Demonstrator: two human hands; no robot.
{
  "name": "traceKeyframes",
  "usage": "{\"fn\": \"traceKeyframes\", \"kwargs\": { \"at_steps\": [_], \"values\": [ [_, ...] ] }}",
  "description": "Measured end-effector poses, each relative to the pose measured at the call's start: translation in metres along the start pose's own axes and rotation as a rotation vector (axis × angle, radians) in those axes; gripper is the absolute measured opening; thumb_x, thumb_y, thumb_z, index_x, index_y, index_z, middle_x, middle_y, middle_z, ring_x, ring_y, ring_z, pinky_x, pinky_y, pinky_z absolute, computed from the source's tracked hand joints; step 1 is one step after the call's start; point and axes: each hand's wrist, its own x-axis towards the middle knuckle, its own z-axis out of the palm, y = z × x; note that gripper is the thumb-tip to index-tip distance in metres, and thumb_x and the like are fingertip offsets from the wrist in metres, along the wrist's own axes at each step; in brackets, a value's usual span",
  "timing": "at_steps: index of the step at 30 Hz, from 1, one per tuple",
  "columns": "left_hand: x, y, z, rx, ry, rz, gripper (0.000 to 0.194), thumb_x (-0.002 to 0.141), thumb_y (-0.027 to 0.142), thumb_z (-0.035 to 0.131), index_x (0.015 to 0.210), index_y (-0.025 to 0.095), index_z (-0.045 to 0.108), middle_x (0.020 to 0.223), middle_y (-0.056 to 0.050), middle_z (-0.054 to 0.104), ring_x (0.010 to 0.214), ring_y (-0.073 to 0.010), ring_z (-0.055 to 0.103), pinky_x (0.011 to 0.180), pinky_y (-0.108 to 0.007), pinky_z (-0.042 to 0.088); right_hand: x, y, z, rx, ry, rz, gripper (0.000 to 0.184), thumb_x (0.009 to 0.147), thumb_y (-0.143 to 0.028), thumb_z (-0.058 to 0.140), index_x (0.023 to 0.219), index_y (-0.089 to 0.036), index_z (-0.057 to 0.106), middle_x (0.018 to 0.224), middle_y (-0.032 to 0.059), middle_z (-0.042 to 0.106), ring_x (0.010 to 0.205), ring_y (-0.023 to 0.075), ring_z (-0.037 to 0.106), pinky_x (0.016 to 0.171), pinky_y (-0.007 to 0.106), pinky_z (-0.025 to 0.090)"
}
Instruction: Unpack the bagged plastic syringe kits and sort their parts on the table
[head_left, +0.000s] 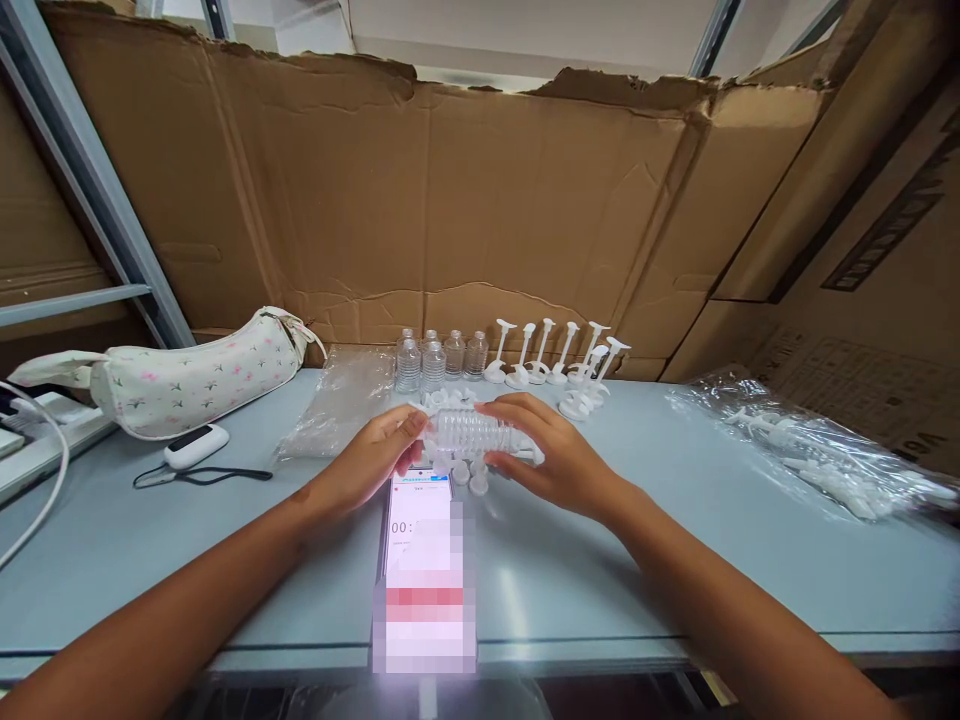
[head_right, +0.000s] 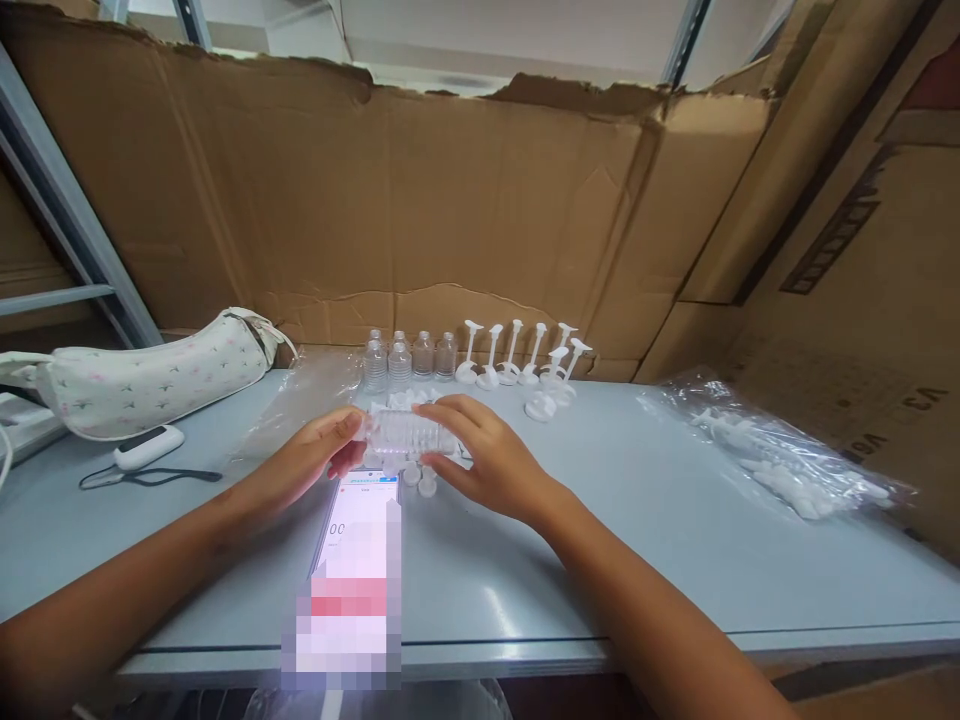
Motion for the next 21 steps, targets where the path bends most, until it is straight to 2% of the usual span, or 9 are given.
{"fn": "traceKeyframes", "kwargs": {
  "at_steps": [2,4,6,8,11,14,17,21],
  "values": [
    [0.0,-0.001,0.0,-0.028,0.055,0.043,0.036,0.084,0.051,0.051,0.099,0.019,0.049,0.074,0.001,0.053,0.057,-0.0093,0.045,0.052,-0.023,0.035,-0.001,0.001,0.0,0.017,0.01,0.059,0.043,0.086,-0.032,0.058,0.127,-0.023,0.048,0.114,0.0108,0.059,0.102,0.0218,0.058,0.086,0.04,0.05],
    [0.0,-0.001,-0.002,0.014,0.1,0.072,0.035,0.08,0.044,0.058,0.104,0.02,0.047,0.084,-0.001,0.056,0.068,-0.0117,0.052,0.059,-0.024,0.041,-0.002,0.003,0.0,0.053,0.001,0.115,0.043,0.086,-0.035,0.058,0.126,-0.023,0.049,0.116,0.011,0.06,0.102,0.0232,0.059,0.085,0.041,0.05],
    [-0.001,0.0,-0.004,0.107,0.115,0.091,0.029,0.08,0.041,0.058,0.098,0.02,0.049,0.083,-0.001,0.056,0.074,-0.0137,0.054,0.065,-0.027,0.044,-0.003,0.004,0.001,0.124,-0.029,0.169,0.04,0.086,-0.038,0.056,0.123,-0.023,0.052,0.117,0.0107,0.062,0.101,0.0237,0.06,0.084,0.041,0.051],
    [-0.003,0.002,-0.006,0.222,0.116,0.108,0.024,0.084,0.042,0.051,0.086,0.019,0.05,0.074,0.001,0.054,0.069,-0.0136,0.052,0.064,-0.027,0.042,-0.003,0.005,0.003,0.199,-0.069,0.221,0.037,0.087,-0.04,0.054,0.12,-0.022,0.055,0.116,0.0103,0.063,0.098,0.0232,0.062,0.083,0.04,0.051],
    [-0.006,0.002,-0.006,0.357,0.098,0.122,0.033,0.089,0.046,0.041,0.07,0.019,0.046,0.063,0.003,0.046,0.06,-0.0123,0.045,0.058,-0.025,0.037,-0.003,0.006,0.004,0.221,-0.094,0.247,0.038,0.087,-0.04,0.055,0.12,-0.022,0.054,0.117,0.0104,0.063,0.099,0.0227,0.062,0.083,0.039,0.051],
    [-0.009,0.001,-0.006,0.332,0.044,0.124,0.04,0.089,0.051,0.039,0.066,0.019,0.041,0.06,0.004,0.041,0.057,-0.0116,0.04,0.055,-0.025,0.033,-0.004,0.006,0.004,0.153,-0.07,0.191,0.041,0.086,-0.037,0.057,0.123,-0.022,0.051,0.121,0.0107,0.06,0.103,0.0224,0.059,0.087,0.04,0.049],
    [-0.007,-0.001,-0.007,0.249,0.034,0.121,0.046,0.088,0.058,0.037,0.062,0.02,0.038,0.057,0.004,0.038,0.054,-0.0109,0.037,0.054,-0.026,0.033,-0.004,0.002,0.005,0.048,0.013,0.076,0.04,0.085,-0.033,0.059,0.123,-0.022,0.049,0.116,0.0105,0.059,0.105,0.0219,0.056,0.089,0.04,0.048],
    [-0.002,-0.003,-0.01,0.132,-0.056,-0.015,0.054,0.083,0.067,0.036,0.054,0.022,0.03,0.051,0.006,0.027,0.045,-0.0098,0.033,0.048,-0.026,0.031,-0.004,-0.006,0.01,-0.156,0.143,-0.023,0.033,0.086,-0.023,0.056,0.118,-0.024,0.052,0.11,0.0099,0.058,0.101,0.0232,0.055,0.085,0.043,0.048]
  ]
}}
